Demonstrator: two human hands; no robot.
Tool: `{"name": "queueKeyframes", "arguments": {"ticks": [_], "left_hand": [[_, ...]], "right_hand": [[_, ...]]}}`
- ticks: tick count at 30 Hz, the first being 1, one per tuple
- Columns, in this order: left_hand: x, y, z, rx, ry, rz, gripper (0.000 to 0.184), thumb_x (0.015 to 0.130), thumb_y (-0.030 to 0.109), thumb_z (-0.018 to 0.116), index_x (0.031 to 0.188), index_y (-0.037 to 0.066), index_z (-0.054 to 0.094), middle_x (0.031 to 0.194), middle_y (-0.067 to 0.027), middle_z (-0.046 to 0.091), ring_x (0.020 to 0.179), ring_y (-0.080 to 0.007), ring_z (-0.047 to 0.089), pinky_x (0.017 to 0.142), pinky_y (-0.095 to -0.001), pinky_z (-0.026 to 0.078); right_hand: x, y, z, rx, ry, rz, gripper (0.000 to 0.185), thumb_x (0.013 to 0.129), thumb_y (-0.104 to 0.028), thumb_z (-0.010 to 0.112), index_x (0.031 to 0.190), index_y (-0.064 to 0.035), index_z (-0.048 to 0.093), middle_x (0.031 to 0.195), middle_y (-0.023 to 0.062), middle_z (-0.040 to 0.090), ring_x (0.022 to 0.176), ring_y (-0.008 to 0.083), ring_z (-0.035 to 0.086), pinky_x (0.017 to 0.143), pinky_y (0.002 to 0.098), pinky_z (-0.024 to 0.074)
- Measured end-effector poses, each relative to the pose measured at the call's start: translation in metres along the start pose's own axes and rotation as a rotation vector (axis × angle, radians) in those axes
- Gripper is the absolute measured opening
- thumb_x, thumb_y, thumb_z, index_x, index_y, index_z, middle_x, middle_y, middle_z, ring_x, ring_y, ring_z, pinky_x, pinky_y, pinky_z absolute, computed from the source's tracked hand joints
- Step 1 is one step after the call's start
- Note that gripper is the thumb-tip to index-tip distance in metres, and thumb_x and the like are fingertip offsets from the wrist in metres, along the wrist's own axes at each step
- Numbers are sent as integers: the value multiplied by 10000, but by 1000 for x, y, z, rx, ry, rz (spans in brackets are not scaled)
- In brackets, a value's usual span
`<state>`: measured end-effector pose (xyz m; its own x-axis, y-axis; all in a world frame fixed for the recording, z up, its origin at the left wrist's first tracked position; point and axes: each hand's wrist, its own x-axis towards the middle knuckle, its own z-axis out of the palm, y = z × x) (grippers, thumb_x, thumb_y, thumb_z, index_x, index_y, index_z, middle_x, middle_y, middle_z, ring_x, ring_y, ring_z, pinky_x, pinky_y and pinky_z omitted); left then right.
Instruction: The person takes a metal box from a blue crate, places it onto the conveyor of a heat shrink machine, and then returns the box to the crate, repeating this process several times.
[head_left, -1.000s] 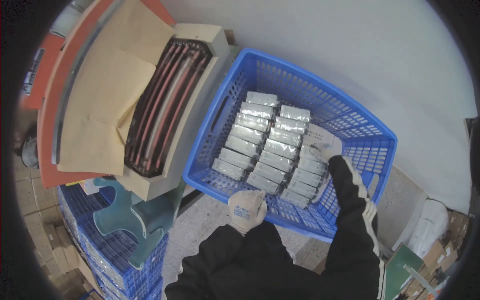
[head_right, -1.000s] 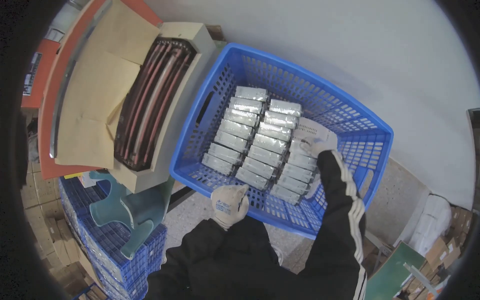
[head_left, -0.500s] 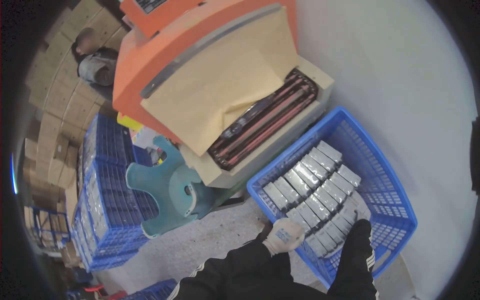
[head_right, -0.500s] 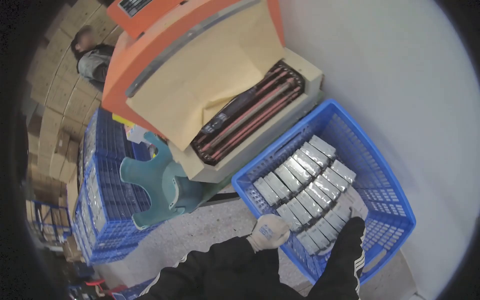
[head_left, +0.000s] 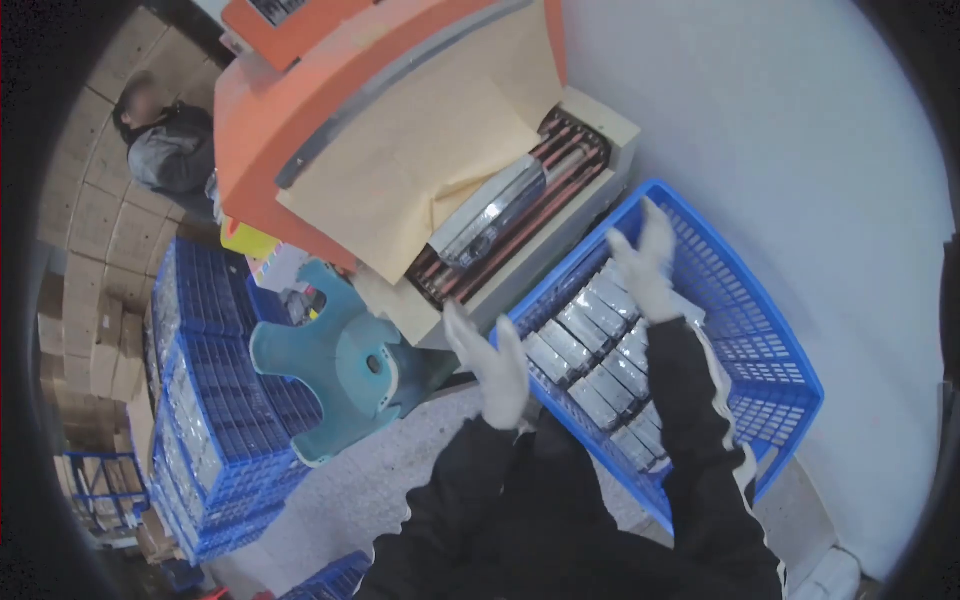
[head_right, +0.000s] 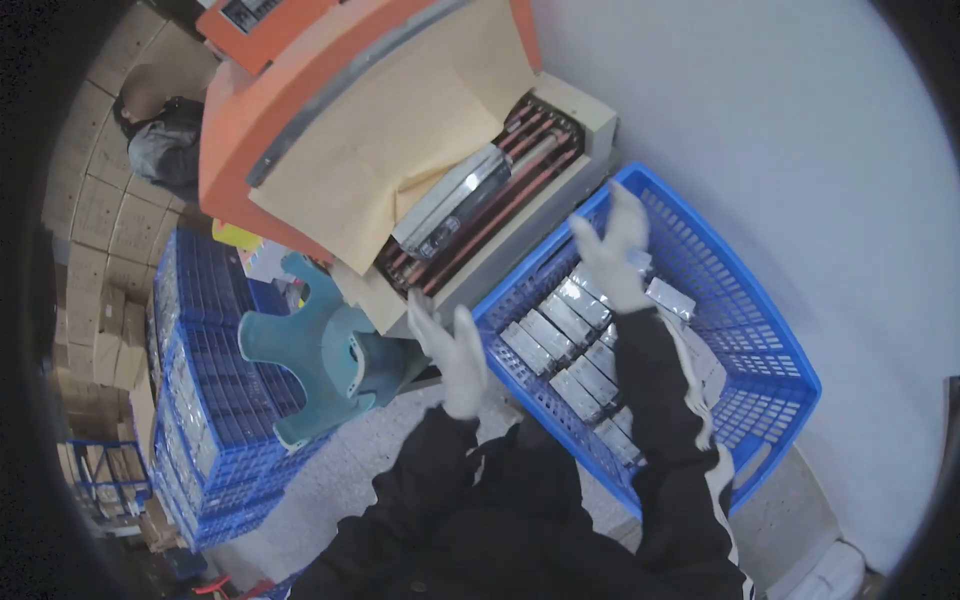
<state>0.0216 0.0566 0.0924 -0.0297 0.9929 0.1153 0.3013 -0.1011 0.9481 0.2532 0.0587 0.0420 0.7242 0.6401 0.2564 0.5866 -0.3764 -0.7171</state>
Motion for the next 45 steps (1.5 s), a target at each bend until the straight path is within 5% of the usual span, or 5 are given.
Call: {"name": "queueKeyframes", "arguments": {"ticks": [6, 12, 18, 27, 45], "left_hand": [[54, 17, 5, -149, 30, -84, 576, 949, 118, 453, 1481, -46, 305, 1519, -260, 295, 1391, -362, 368, 1181, -435, 312], [-44, -47, 20, -225, 47, 119, 598, 959, 229, 570, 1439, -33, 326, 1431, -220, 363, 1246, -335, 461, 1009, -414, 435], [-136, -75, 24, 116, -490, 428, 496, 873, 219, 554, 1314, -5, 526, 1370, -207, 511, 1253, -349, 506, 1069, -460, 403], [-134, -71, 32, 343, -699, 729, 308, 814, 202, 580, 1093, 74, 591, 1051, -73, 618, 610, -251, 554, 521, -363, 443], [-135, -61, 38, 482, -725, 711, 226, 879, 233, 519, 1039, 106, 616, 948, -64, 651, 586, -253, 592, 500, -359, 449]], "right_hand": [[43, -93, 67, 71, -28, -217, 612, 873, -535, 580, 1298, -95, 571, 1456, 243, 409, 1376, 406, 326, 1150, 510, 218], [-29, -13, -20, 709, -553, 518, 788, 803, -536, 714, 1323, -61, 360, 1153, 143, 508, 991, 243, 590, 730, 395, 576], [-132, 110, -182, 731, -310, 631, 590, 852, -346, 750, 1282, -12, 523, 1173, 109, 609, 1010, 230, 626, 829, 360, 564], [-151, 278, -204, -316, -349, 570, 821, 712, -224, 756, 1462, -113, 442, 1307, 218, 427, 1254, 383, 449, 1101, 431, 348], [-138, 301, -115, -701, -946, 506, 745, 917, -692, 364, 1475, -201, 415, 1492, 142, 443, 1353, 346, 434, 1105, 453, 343]]}}
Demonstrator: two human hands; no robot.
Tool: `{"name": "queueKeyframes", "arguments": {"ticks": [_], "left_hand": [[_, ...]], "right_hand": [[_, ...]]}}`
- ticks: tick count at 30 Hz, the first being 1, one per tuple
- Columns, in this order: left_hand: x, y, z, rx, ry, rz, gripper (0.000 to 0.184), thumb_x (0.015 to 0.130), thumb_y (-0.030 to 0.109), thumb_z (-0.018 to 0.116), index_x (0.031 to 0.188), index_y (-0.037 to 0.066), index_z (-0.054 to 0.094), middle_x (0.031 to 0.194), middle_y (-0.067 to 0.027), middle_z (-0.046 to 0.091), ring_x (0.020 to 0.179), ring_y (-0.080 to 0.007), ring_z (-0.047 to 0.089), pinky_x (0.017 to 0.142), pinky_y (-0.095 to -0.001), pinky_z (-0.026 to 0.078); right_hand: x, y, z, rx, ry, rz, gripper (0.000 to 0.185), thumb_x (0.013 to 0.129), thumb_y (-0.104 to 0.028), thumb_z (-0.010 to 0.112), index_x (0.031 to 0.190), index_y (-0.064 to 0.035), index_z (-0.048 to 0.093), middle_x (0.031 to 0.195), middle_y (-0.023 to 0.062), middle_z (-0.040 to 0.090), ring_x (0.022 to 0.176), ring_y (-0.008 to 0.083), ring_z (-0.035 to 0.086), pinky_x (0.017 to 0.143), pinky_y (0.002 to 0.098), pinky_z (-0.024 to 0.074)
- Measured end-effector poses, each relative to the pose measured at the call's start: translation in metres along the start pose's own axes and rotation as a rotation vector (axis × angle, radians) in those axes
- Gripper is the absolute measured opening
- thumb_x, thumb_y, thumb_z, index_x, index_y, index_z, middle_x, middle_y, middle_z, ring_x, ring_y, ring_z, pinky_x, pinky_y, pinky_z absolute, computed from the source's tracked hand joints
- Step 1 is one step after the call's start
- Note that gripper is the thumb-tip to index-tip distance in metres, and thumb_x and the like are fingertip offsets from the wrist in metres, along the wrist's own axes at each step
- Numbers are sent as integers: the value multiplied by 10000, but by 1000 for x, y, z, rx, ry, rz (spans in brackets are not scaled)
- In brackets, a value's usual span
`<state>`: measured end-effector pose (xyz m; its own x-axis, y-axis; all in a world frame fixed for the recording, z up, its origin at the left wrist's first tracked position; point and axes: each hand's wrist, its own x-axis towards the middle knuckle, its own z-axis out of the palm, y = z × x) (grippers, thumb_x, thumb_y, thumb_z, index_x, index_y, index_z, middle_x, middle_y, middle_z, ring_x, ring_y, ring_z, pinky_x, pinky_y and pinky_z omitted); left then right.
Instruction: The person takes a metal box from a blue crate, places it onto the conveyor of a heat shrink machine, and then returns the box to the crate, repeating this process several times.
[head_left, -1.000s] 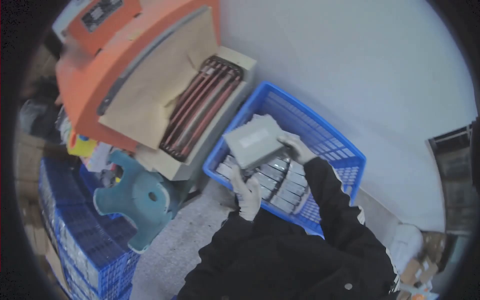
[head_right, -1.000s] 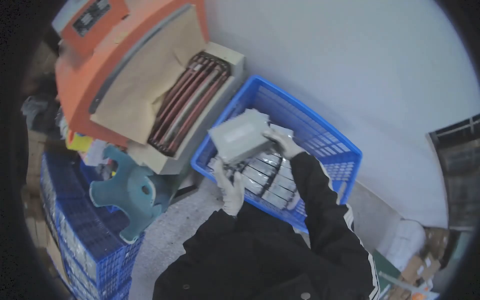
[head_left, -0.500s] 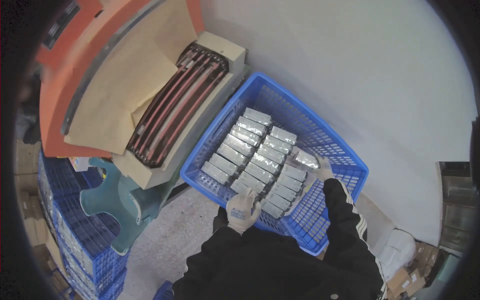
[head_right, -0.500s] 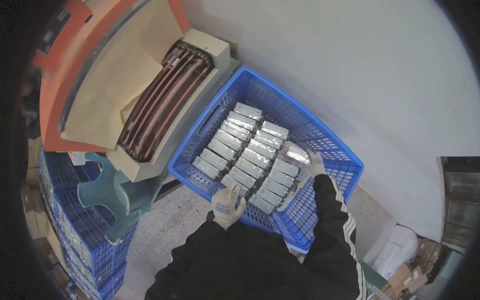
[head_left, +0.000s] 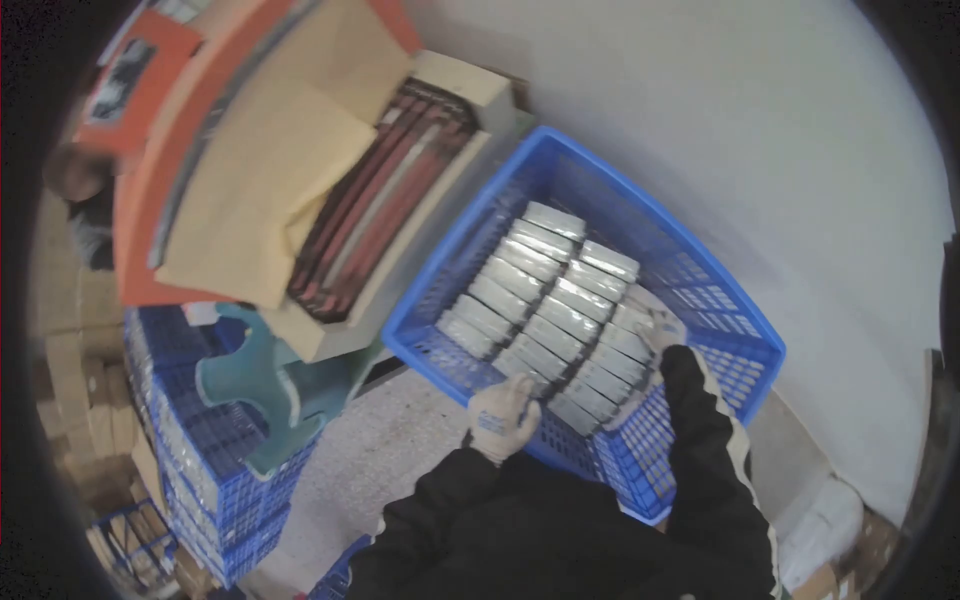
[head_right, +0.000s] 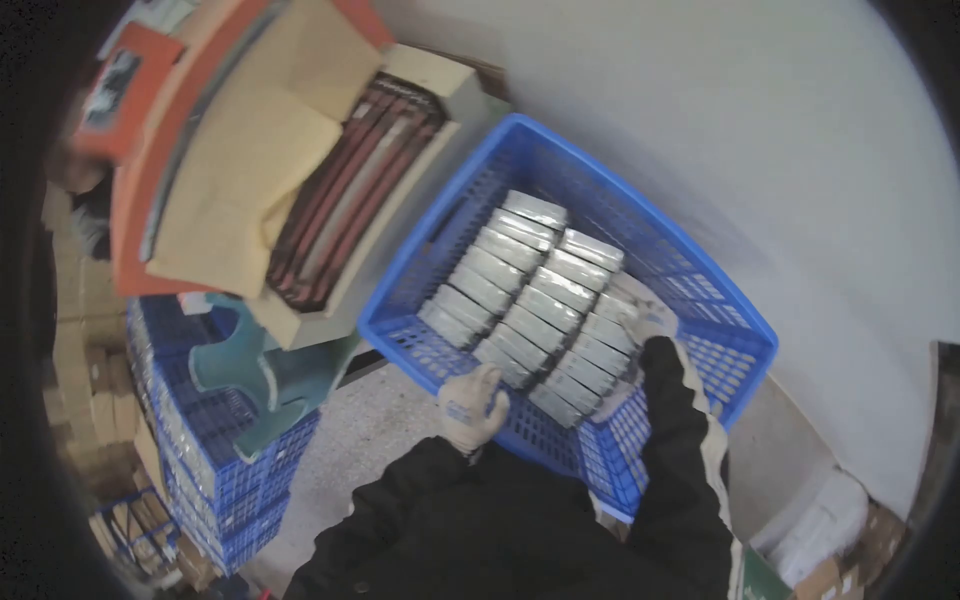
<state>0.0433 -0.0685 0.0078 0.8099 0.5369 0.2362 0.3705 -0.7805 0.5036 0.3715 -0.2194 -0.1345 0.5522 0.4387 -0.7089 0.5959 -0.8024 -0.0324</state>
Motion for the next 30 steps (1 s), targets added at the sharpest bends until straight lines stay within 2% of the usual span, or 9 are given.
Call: {"name": "queueKeyframes", "arguments": {"ticks": [3, 8, 12, 15, 18, 21, 24, 27, 30], "left_hand": [[-1, 0, -1, -4, -19, -43, 270, 892, 276, 496, 1021, 80, 630, 905, -66, 656, 672, -259, 641, 553, -380, 501], [-12, -5, 13, -240, 116, -246, 426, 901, 200, 533, 1287, 20, 521, 1077, -125, 610, 874, -282, 613, 747, -413, 502], [8, -13, -8, -627, 302, -562, 562, 932, 108, 480, 1463, -11, 337, 968, -102, 541, 1145, -273, 536, 989, -409, 410], [38, -25, -59, -631, 437, -675, 649, 956, 48, 427, 1538, -14, 146, 1176, -147, 509, 1028, -199, 553, 1060, -338, 396], [74, -41, -122, -738, 552, -864, 708, 976, 94, 437, 1558, -2, 43, 1212, -127, 518, 891, -191, 564, 854, -330, 490], [95, -73, -156, -743, 619, -962, 706, 1014, 208, 433, 1559, -16, 43, 1009, -107, 534, 814, -198, 590, 820, -350, 487], [109, -97, -162, -732, 596, -891, 371, 967, 284, 392, 1270, 70, 378, 1011, -112, 586, 671, -159, 609, 587, -252, 453], [113, -95, -161, -822, 643, -896, 472, 920, 224, 485, 1361, 88, 383, 1028, -113, 597, 636, -104, 567, 534, -193, 435], [97, -80, -146, -796, 711, -867, 617, 911, 157, 451, 1483, 26, 260, 905, -88, 539, 700, -123, 553, 646, -251, 442]], "right_hand": [[-8, -27, -25, 3, 67, 0, 764, 964, -547, 435, 1530, -66, 258, 1550, 218, 313, 1435, 385, 289, 1184, 472, 238], [-25, -103, -63, 439, 651, -229, 559, 948, -360, 508, 1391, -22, 459, 1386, 200, 487, 1303, 335, 431, 1139, 460, 296], [-59, -184, -116, 614, 661, -365, 532, 903, -323, 498, 1336, -15, 521, 1338, 183, 547, 1259, 310, 484, 1112, 441, 337], [-90, -236, -147, 681, 612, -562, 500, 965, -336, 465, 1357, -28, 493, 1361, 175, 524, 1283, 304, 451, 1115, 449, 315], [-110, -299, -182, 759, 584, -703, 521, 943, -332, 490, 1366, -27, 498, 1388, 184, 517, 1327, 316, 429, 1143, 488, 278], [-117, -363, -210, 716, 658, -840, 666, 933, -407, 525, 1437, 14, 410, 1431, 227, 459, 1360, 336, 396, 1159, 459, 260], [-91, -412, -211, 719, 1115, -878, 532, 826, -478, 635, 1110, -35, 556, 1103, 175, 585, 1039, 353, 534, 943, 435, 394], [-93, -427, -205, 802, 799, -735, 669, 846, -561, 553, 1300, -71, 520, 1415, 140, 428, 1360, 363, 277, 1129, 506, 200], [-108, -393, -201, 1067, 454, -721, 536, 831, -468, 616, 1147, -61, 465, 1120, 115, 479, 1051, 275, 442, 924, 405, 341]]}}
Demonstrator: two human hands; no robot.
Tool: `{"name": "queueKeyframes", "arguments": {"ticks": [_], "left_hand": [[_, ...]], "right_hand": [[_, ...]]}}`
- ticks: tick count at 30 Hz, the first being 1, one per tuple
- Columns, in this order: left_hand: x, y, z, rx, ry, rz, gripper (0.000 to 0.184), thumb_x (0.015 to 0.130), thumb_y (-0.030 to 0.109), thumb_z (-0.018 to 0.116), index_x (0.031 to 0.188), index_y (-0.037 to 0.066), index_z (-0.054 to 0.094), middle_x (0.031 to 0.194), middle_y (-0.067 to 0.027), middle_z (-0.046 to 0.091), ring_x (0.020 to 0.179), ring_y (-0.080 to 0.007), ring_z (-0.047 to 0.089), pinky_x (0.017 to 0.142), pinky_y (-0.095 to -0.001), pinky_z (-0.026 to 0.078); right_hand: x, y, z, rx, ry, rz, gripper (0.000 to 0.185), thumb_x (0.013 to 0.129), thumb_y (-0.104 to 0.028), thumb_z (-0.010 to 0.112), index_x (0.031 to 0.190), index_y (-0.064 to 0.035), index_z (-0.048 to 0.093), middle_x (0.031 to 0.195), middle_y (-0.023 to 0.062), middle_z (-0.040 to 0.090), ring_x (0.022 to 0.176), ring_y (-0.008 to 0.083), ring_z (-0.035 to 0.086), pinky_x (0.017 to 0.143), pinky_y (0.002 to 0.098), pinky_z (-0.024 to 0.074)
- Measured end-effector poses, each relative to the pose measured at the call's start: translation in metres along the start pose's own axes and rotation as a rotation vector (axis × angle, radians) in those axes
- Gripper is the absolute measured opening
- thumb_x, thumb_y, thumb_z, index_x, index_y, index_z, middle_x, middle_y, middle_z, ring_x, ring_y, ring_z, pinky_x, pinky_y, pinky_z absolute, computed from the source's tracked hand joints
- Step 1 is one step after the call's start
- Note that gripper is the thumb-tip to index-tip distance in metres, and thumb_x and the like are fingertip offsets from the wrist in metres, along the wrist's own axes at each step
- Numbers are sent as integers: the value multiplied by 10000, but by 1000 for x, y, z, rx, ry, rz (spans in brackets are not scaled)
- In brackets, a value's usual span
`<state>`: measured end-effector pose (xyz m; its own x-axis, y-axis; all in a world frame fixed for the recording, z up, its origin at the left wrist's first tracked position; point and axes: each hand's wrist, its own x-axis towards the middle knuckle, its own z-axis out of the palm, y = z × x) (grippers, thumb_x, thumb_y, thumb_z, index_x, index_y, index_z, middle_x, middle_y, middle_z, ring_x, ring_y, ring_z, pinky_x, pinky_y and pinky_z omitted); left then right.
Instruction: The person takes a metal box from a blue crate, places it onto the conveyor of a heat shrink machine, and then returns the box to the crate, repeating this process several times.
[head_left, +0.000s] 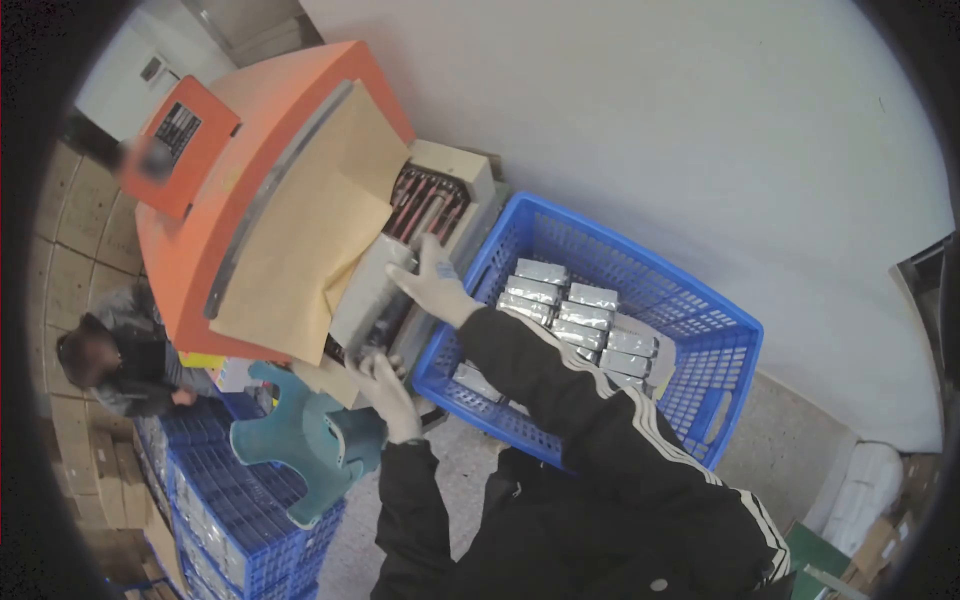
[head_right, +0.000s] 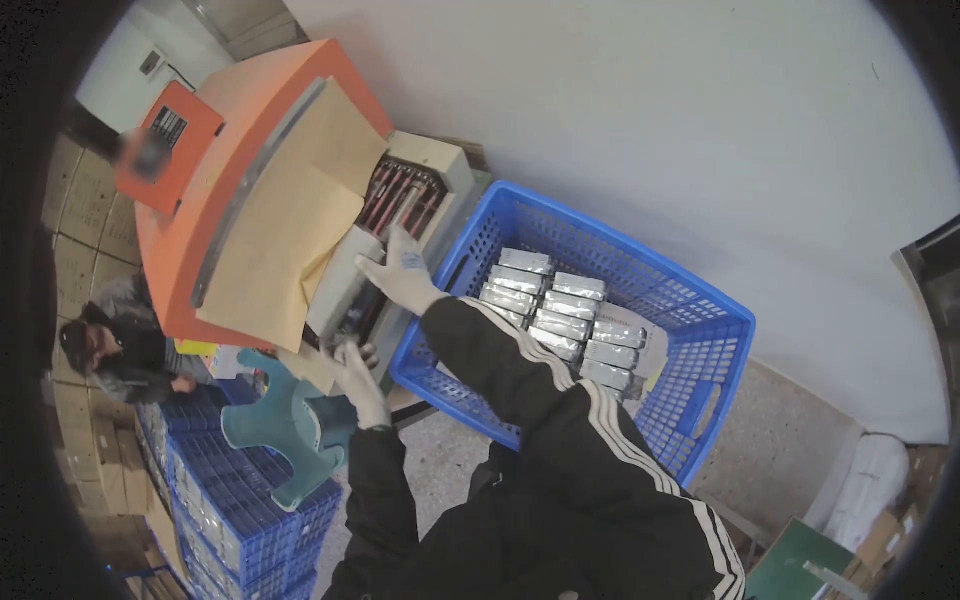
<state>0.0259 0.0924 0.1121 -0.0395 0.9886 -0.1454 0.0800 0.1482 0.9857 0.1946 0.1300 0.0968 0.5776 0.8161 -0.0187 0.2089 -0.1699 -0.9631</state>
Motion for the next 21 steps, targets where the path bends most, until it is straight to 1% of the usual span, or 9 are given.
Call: {"name": "queueKeyframes", "arguments": {"ticks": [5, 6, 7, 9, 13, 15, 18, 20, 21], "left_hand": [[-59, -56, -4, 9, -84, -91, 520, 927, 40, 461, 1426, 16, 318, 976, -127, 526, 817, -211, 587, 784, -327, 501], [-73, -74, -4, -20, -144, -116, 516, 909, 22, 463, 1414, 25, 357, 1006, -155, 521, 839, -227, 568, 832, -339, 500], [-86, -82, -3, 7, -216, -122, 493, 913, 35, 460, 1398, 19, 376, 1018, -138, 530, 871, -209, 564, 850, -323, 483], [-105, -95, -1, 89, -420, -134, 436, 924, 75, 451, 1353, 3, 433, 1057, -87, 556, 965, -153, 551, 904, -273, 434], [-114, -120, -4, 462, -640, 383, 403, 930, 136, 535, 1300, -22, 524, 1069, -169, 677, 918, -266, 675, 839, -382, 528], [-116, -125, -2, 565, -679, 513, 398, 918, 141, 560, 1278, -29, 542, 1059, -165, 700, 899, -281, 695, 814, -405, 542], [-115, -127, 4, 659, -662, 651, 361, 906, 147, 580, 1225, -24, 578, 999, -149, 709, 864, -302, 700, 737, -405, 550], [-116, -126, 7, 716, -631, 740, 344, 909, 145, 584, 1211, -19, 589, 991, -137, 718, 835, -300, 705, 690, -388, 552], [-115, -127, 9, 732, -627, 762, 339, 909, 145, 585, 1207, -18, 591, 988, -134, 721, 828, -299, 706, 678, -384, 552]], "right_hand": [[-62, 15, -100, 263, -354, 294, 919, 848, -640, 601, 1440, 5, 322, 1414, 197, 454, 1236, 316, 493, 973, 440, 483], [-75, 27, -123, 322, -394, 246, 872, 839, -638, 604, 1443, -46, 393, 1396, 162, 501, 1211, 304, 519, 920, 439, 533], [-93, 39, -148, 285, -367, 261, 865, 850, -622, 604, 1450, -39, 381, 1417, 168, 482, 1240, 307, 498, 969, 447, 485], [-123, 66, -193, 176, -296, 301, 848, 884, -573, 607, 1471, -19, 348, 1479, 188, 423, 1326, 314, 433, 1118, 470, 341], [-182, 116, -279, -73, 35, 404, 950, 797, -549, 719, 1488, -18, 342, 1495, 202, 412, 1357, 319, 422, 1127, 458, 343], [-208, 150, -317, -183, 139, 408, 967, 772, -524, 761, 1494, -25, 355, 1506, 192, 403, 1383, 307, 392, 1133, 437, 325], [-224, 204, -350, -247, 223, 314, 868, 760, -489, 783, 1457, -101, 441, 1413, 168, 430, 1352, 298, 393, 1128, 444, 298], [-221, 214, -357, -372, 169, 360, 736, 748, -234, 701, 1436, -113, 472, 1447, 172, 422, 1400, 311, 322, 1168, 455, 230], [-218, 225, -359, -401, 156, 376, 717, 745, -170, 680, 1431, -115, 479, 1456, 173, 420, 1412, 314, 304, 1178, 457, 214]]}}
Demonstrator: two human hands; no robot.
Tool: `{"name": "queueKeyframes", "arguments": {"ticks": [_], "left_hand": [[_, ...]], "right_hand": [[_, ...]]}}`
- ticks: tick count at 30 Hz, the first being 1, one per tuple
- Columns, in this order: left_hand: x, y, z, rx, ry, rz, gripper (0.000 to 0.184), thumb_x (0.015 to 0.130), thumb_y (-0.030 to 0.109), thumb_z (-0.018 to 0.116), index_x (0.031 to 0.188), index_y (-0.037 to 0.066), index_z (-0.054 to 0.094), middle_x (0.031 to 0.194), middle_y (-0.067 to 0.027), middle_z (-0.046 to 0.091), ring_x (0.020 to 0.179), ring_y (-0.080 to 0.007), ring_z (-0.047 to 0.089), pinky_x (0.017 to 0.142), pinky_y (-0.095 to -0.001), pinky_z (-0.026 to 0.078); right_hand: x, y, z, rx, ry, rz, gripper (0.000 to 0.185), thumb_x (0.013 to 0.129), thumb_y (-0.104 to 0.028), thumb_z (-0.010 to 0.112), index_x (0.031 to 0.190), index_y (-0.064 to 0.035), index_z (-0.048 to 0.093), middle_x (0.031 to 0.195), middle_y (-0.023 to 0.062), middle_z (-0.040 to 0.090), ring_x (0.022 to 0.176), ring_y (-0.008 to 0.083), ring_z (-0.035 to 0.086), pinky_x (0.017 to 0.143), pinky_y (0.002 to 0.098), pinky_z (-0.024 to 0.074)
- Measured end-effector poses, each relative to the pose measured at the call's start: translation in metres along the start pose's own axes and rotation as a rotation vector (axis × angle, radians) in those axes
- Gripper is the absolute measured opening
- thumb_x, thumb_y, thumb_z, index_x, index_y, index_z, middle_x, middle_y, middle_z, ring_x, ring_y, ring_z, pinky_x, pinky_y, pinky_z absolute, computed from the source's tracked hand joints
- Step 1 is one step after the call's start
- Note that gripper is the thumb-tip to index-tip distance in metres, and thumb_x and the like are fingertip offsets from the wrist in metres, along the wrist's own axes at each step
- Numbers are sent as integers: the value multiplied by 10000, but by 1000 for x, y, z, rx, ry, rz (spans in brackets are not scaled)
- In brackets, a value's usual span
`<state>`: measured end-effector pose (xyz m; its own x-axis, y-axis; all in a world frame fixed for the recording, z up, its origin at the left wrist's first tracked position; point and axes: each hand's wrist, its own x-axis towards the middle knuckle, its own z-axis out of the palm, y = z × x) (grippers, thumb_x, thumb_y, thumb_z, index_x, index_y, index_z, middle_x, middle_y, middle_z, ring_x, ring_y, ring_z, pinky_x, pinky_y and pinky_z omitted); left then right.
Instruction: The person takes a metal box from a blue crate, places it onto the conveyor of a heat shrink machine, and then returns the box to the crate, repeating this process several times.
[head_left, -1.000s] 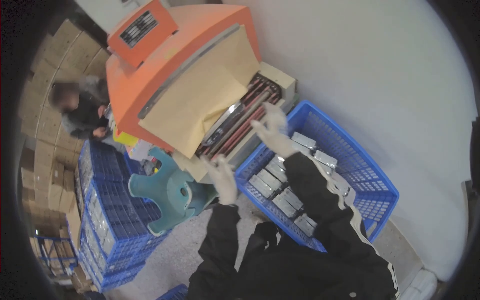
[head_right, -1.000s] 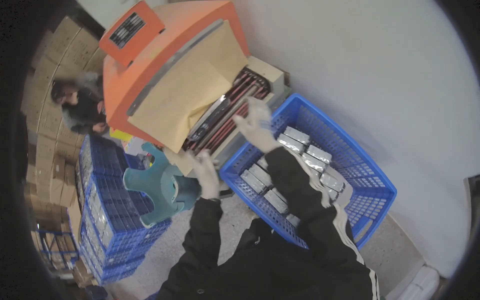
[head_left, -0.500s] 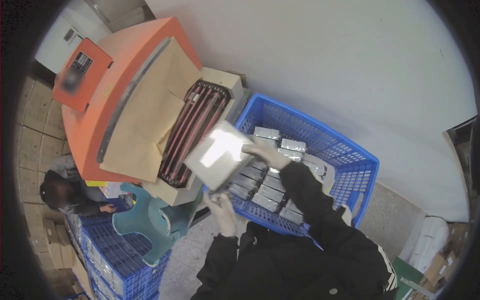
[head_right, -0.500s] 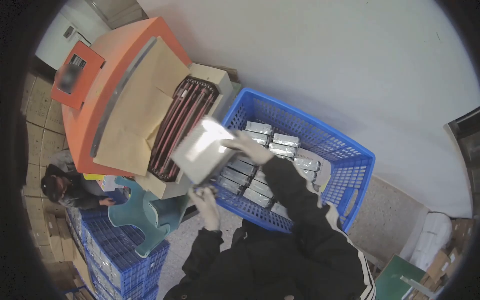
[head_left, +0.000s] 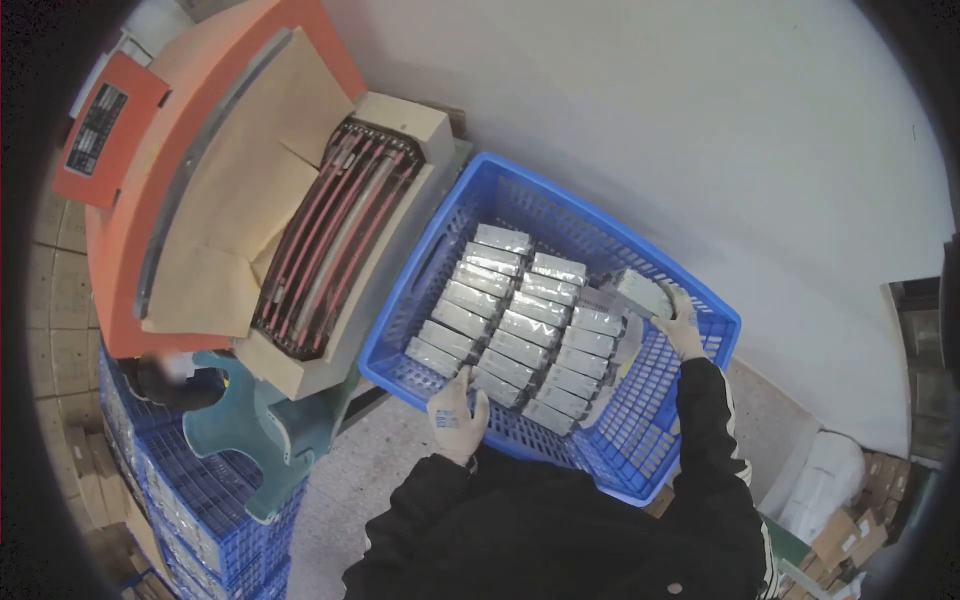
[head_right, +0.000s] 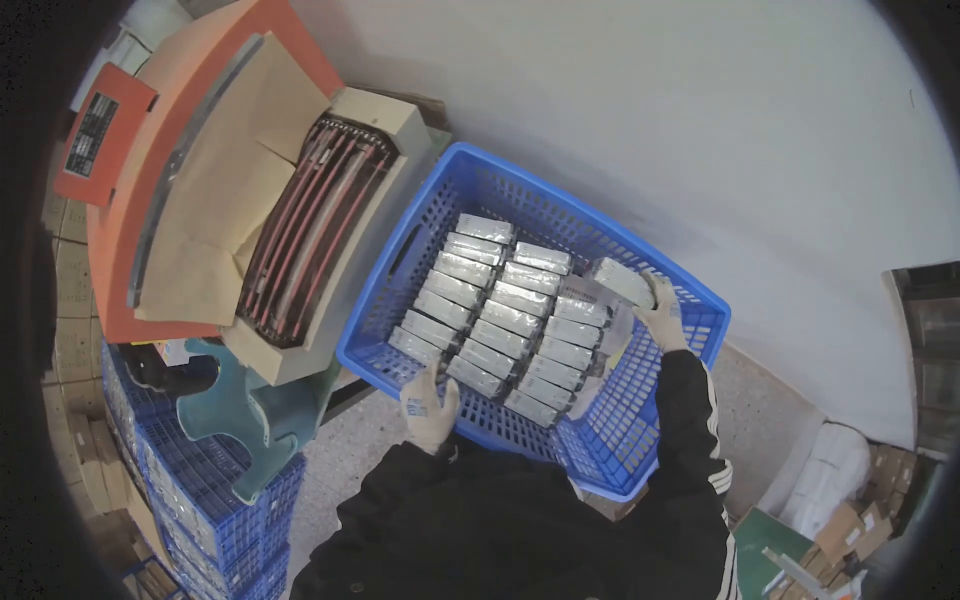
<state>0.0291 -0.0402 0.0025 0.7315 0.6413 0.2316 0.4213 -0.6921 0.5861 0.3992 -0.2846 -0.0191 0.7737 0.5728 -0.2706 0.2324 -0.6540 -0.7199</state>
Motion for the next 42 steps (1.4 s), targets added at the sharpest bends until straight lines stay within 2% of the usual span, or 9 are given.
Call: {"name": "queueKeyframes", "arguments": {"ticks": [6, 9, 12, 24, 27, 30, 36, 39, 42], "left_hand": [[-3, -4, 7, 84, 0, 30, 346, 916, 207, 551, 1155, -26, 638, 882, -163, 697, 722, -316, 676, 613, -391, 525], [2, -5, 10, 83, 72, 87, 337, 914, 190, 562, 1157, -30, 636, 768, -129, 652, 624, -288, 625, 564, -379, 486], [0, -3, 13, 122, 76, 84, 316, 925, 192, 559, 1153, -14, 634, 711, -97, 591, 591, -265, 582, 541, -366, 447], [1, -5, 14, 180, 98, 101, 347, 924, 231, 519, 1125, -11, 665, 646, -79, 572, 557, -258, 574, 524, -364, 439], [-4, -6, 12, 139, 18, 25, 344, 924, 228, 542, 1145, -9, 655, 743, -99, 639, 624, -271, 614, 576, -383, 470], [-5, -6, 12, 133, 36, 44, 333, 928, 232, 546, 1141, 1, 652, 834, -118, 685, 681, -283, 649, 611, -386, 501], [0, 0, 2, 102, -18, 11, 322, 923, 215, 559, 1138, -7, 647, 912, -145, 703, 777, -302, 688, 670, -382, 543], [24, 14, -17, -191, -13, -308, 265, 889, 158, 510, 1103, 31, 600, 905, -135, 670, 805, -284, 645, 726, -394, 504], [63, 23, -58, -434, 74, -704, 497, 967, 109, 427, 1437, 0, 310, 1229, -153, 572, 1141, -280, 541, 1039, -412, 387]], "right_hand": [[38, 33, 45, -175, -179, -18, 704, 719, -156, 652, 1405, -171, 497, 1401, 208, 464, 1312, 369, 424, 1112, 454, 327], [54, 20, 72, -50, -317, 308, 697, 848, -306, 685, 1468, -147, 410, 1556, 200, 266, 1425, 371, 292, 1187, 432, 229], [76, 59, 107, -171, -264, 418, 691, 905, -457, 613, 1454, -89, 410, 1474, 202, 320, 1332, 384, 397, 1062, 409, 391], [71, 66, 134, -356, -113, 567, 969, 882, -682, 500, 1505, 7, 221, 1515, 246, 273, 1341, 425, 418, 1104, 497, 359], [57, 52, 148, -580, 257, 291, 717, 903, -474, 562, 1390, 22, 389, 1314, 258, 475, 1226, 399, 470, 1059, 472, 389], [53, 31, 150, -630, 163, 40, 583, 914, -256, 526, 1453, -76, 399, 1420, 214, 458, 1314, 393, 420, 1137, 480, 305], [31, 22, 149, -866, 70, 108, 476, 962, -335, 442, 1382, -122, 514, 1423, 76, 506, 1300, 249, 468, 997, 425, 450], [15, 32, 157, -1027, 25, -8, 311, 933, -280, 459, 1205, -215, 595, 1224, 9, 626, 1122, 232, 594, 896, 433, 459], [1, 142, 198, 38, -137, -29, 519, 987, -311, 308, 1476, -143, 271, 1542, 52, 253, 1425, 197, 214, 1150, 394, 166]]}}
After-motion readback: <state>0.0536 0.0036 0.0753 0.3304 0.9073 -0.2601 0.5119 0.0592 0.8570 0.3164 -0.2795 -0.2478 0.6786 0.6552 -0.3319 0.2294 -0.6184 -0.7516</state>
